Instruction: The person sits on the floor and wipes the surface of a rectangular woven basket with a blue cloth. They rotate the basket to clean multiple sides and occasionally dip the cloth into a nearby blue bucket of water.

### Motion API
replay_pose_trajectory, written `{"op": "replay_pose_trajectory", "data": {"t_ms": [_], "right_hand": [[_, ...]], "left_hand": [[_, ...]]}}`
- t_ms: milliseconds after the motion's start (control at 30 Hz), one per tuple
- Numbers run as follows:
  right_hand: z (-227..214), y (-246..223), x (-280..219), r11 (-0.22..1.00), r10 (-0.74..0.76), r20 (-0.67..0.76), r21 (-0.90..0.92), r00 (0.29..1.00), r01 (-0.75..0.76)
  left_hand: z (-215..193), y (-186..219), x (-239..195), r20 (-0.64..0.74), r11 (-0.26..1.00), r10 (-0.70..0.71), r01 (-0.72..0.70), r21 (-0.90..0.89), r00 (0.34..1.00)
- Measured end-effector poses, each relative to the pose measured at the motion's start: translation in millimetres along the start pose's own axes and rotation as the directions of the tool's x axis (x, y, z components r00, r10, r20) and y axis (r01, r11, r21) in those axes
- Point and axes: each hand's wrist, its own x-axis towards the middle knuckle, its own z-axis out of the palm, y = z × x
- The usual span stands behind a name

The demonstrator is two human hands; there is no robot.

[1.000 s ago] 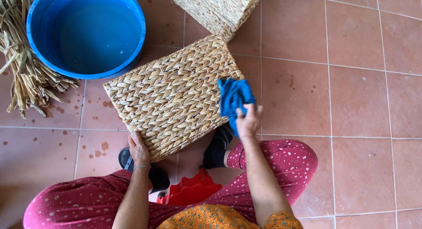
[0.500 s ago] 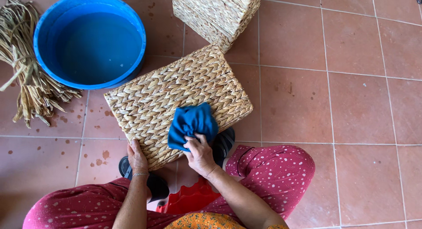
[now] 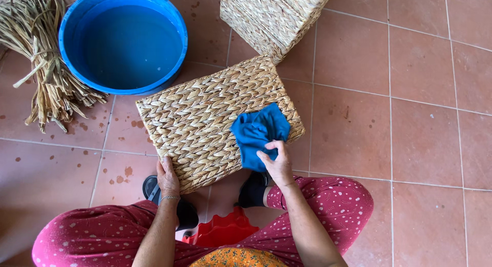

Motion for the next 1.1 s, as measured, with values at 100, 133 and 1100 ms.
{"op": "replay_pose_trajectory", "data": {"t_ms": [100, 133, 1100], "right_hand": [[16.0, 5.1, 2.6, 0.951, -0.223, -0.109, -0.244, 0.969, 0.192], [25.1, 1.8, 3.3, 0.944, -0.139, -0.037, -0.308, 0.99, 0.121], [124.0, -64.5, -64.5, 0.679, -0.512, 0.212, -0.494, 0.832, 0.543]], "left_hand": [[1.2, -0.9, 1.3, 0.002, 0.999, 0.005, -0.005, -0.043, 1.0], [1.0, -2.3, 2.1, 0.002, 0.998, 0.008, -0.008, -0.065, 1.0], [6.2, -42.6, 23.2, 0.185, 0.941, 0.067, -0.001, -0.337, 0.98]]}}
